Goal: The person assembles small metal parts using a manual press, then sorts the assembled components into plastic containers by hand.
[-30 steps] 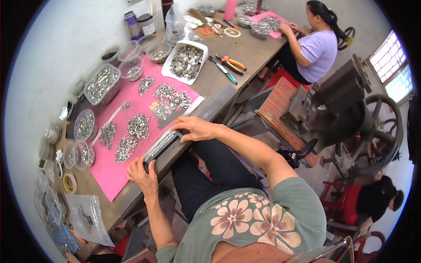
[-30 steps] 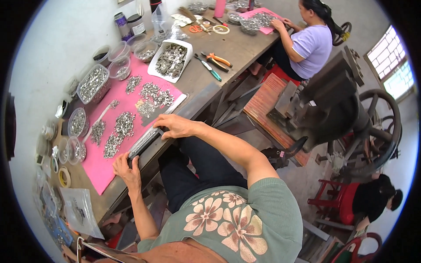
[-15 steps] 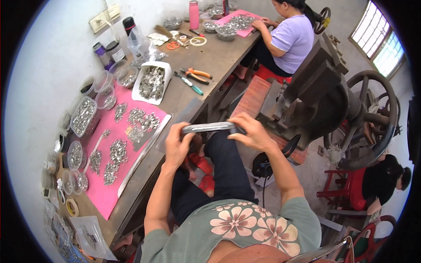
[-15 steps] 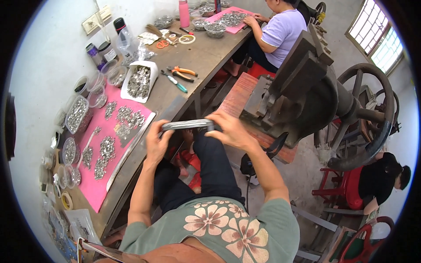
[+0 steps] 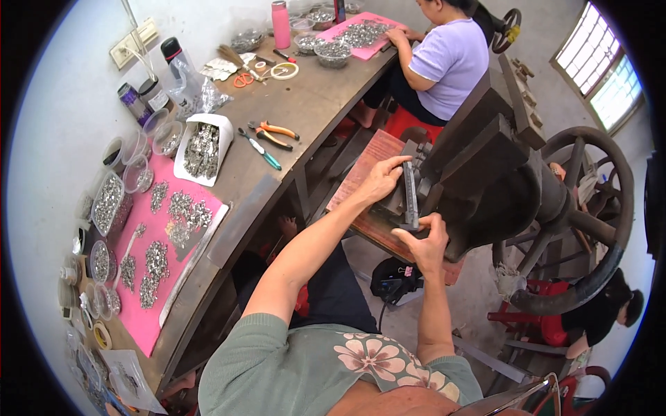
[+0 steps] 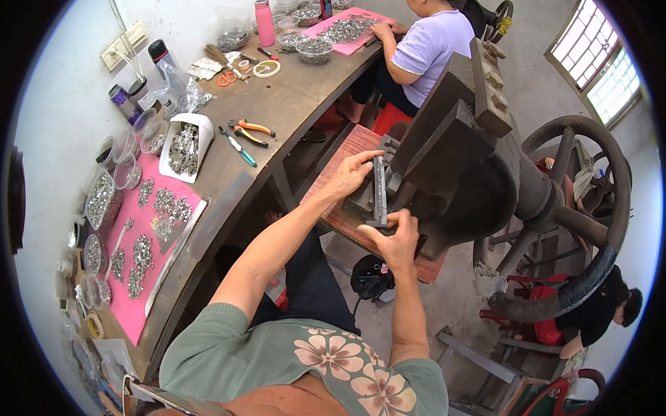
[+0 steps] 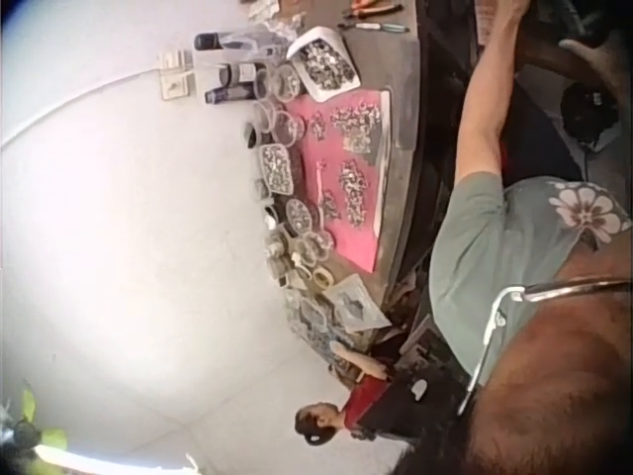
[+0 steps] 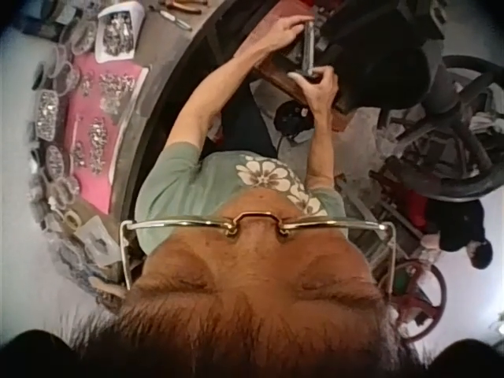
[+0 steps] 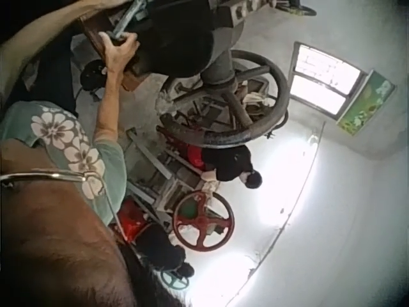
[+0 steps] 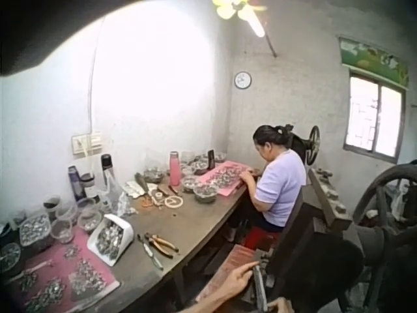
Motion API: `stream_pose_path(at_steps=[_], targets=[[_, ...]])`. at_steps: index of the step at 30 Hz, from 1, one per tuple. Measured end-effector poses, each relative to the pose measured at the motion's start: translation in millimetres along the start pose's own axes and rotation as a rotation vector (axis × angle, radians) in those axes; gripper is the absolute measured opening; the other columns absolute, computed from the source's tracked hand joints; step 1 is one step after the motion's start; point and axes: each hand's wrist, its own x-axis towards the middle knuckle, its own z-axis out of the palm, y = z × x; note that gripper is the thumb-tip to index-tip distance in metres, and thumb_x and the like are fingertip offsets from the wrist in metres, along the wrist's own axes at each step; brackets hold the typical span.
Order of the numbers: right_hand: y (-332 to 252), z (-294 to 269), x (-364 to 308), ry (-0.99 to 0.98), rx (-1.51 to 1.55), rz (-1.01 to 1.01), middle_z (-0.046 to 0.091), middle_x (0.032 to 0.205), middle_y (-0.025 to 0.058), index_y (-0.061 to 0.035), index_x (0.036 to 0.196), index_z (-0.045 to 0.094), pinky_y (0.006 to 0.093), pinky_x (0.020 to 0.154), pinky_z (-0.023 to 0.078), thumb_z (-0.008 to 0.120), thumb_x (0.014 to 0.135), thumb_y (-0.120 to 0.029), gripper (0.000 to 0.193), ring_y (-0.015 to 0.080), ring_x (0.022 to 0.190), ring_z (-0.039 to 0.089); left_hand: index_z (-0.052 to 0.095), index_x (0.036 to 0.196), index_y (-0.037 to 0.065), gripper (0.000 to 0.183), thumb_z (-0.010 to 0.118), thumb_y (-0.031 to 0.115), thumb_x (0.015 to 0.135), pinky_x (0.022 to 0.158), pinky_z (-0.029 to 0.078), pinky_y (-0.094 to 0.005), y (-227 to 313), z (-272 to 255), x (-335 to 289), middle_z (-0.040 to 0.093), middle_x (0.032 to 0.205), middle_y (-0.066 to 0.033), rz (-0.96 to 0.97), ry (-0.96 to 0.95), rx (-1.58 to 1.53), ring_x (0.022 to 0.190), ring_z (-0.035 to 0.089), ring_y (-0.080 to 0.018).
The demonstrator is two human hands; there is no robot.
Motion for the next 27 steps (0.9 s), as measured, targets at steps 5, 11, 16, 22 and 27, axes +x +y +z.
stream_pose_path(at_steps=[5,11,16,22,27], targets=[[1.0,26.4,-0.9,0.051,0.006,-0.087,0.061,0.075,0.0055,-0.0050,0.089,0.059,0.0394,0.072,0.047,0.096,0.063,-0.025,0.049,0.0255,0.077,0.055,0.062,0.136,0.003,0.036,0.052,0.007,0.102,0.092,0.050,-0.0303,-16.2,19.4,13.8,0.070,0.114,-0.0103,0.001,-0.036,0.170,0.105,0.063,-0.0152],[-21.2,-55.6,-31.4,0.093,-0.056,-0.324,0.069,0.113,0.0151,-0.0026,0.114,0.065,0.0411,0.092,0.050,0.090,0.073,-0.014,0.049,0.0325,0.102,0.065,0.046,0.150,0.001,0.048,0.046,0.027,0.109,0.114,0.036,-0.0321,-12.2,10.4,-9.5,0.055,0.146,-0.0161,0.032,-0.157,-0.046,0.137,0.050,-0.0220],[-10.1,-226.8,-64.0,1.069,-0.189,-0.408,0.060,0.124,0.0213,0.0079,0.125,0.051,0.0400,0.096,0.051,0.063,0.087,0.004,0.040,0.0308,0.107,0.061,0.034,0.157,0.002,0.087,0.065,0.052,0.092,0.123,0.011,-0.0568,11.7,-15.8,-53.4,0.033,0.164,-0.0151,0.108,-0.286,0.203,0.155,0.024,-0.0307],[51.7,-173.4,-54.8,1.026,0.182,0.019,0.067,0.101,0.0134,0.0040,0.116,0.058,0.0320,0.088,0.051,0.070,0.095,-0.004,0.026,0.0178,0.089,0.064,0.029,0.158,0.000,0.116,0.083,0.058,0.073,0.124,0.008,-0.0560,16.8,-6.9,-68.7,0.029,0.165,-0.0199,0.183,-0.264,0.425,0.155,0.020,-0.0346],[6.9,-233.4,-42.4,0.765,0.005,0.135,0.062,0.083,0.0062,0.0007,0.104,0.059,0.0285,0.070,0.050,0.072,0.094,-0.004,0.017,0.0137,0.067,0.060,0.033,0.157,0.000,0.116,0.082,0.060,0.071,0.124,0.009,-0.0565,18.0,-4.0,-65.3,0.033,0.163,-0.0195,0.190,-0.275,0.414,0.155,0.022,-0.0357]])
